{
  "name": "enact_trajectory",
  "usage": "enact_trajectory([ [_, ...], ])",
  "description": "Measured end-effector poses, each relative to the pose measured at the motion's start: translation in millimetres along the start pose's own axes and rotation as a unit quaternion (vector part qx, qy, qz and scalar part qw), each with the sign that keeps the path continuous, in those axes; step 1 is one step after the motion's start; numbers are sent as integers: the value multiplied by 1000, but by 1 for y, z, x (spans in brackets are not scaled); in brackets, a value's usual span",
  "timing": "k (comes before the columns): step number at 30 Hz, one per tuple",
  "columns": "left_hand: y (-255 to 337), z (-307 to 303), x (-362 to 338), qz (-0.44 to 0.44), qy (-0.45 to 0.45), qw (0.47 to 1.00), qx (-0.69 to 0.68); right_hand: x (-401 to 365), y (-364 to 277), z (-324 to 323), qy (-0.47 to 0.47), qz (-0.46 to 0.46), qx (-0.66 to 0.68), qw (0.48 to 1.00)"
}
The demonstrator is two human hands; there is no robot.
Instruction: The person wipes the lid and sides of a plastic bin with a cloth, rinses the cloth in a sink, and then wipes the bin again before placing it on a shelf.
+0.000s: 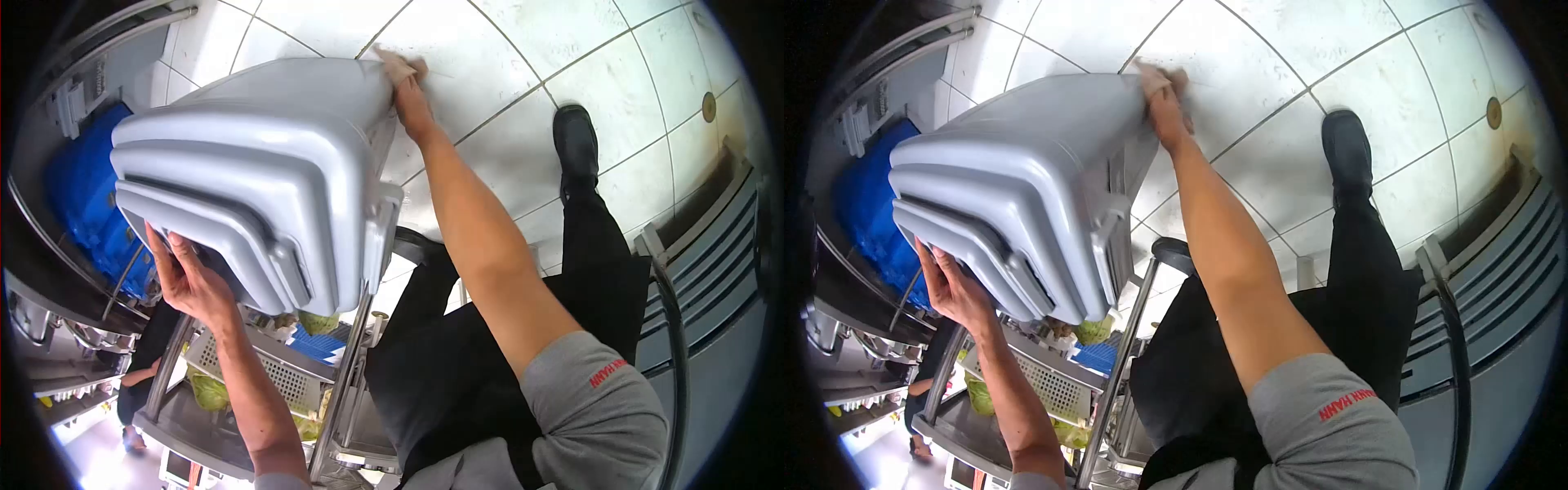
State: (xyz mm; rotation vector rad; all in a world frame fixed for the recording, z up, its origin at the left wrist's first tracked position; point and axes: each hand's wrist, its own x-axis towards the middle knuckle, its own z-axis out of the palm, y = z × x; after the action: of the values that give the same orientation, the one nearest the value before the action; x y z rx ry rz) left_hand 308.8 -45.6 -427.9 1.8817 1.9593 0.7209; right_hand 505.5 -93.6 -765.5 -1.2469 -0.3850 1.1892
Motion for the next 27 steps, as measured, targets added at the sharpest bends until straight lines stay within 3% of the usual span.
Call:
enact_trajectory([
  [2,-3,1,3,-8,17,999,30,3,-67,25,150,274,156,937],
  [5,3,7,2,-27,48,998,26,-13,-92,19,5,196,102,975],
  [7,9,3,-6,-70,50,996,17,-26,-140,14,-204,19,182,962],
  [10,13,-21,-19,-109,-41,991,60,-13,-178,24,-218,24,241,945],
  [12,5,-28,-24,-82,-78,989,98,29,-138,33,-211,-49,-28,976],
  [14,-10,-24,-29,-93,-41,993,57,33,-82,34,-148,-27,-157,976],
  [16,-7,-15,-29,-101,-5,995,-24,32,-37,26,-39,42,-162,985],
  [18,-21,-22,-32,-112,-5,993,-29,13,-14,14,-47,128,-185,973],
  [20,-28,-28,-32,-124,-8,991,-40,-8,-2,9,-20,135,-125,983],
  [22,-22,-25,-30,-126,-24,990,-53,-47,-38,5,-5,189,-239,952],
  [23,-21,-24,-29,-127,-17,990,-54,-72,-44,3,-14,170,-235,957],
  [24,-22,-24,-30,-130,-13,990,-51,-100,-48,6,-23,155,-228,961],
  [26,-16,-18,-30,-122,4,990,-66,-127,-112,29,19,216,-132,967],
  [27,-17,-19,-31,-115,7,992,-55,-120,-126,31,-12,163,-86,983],
])
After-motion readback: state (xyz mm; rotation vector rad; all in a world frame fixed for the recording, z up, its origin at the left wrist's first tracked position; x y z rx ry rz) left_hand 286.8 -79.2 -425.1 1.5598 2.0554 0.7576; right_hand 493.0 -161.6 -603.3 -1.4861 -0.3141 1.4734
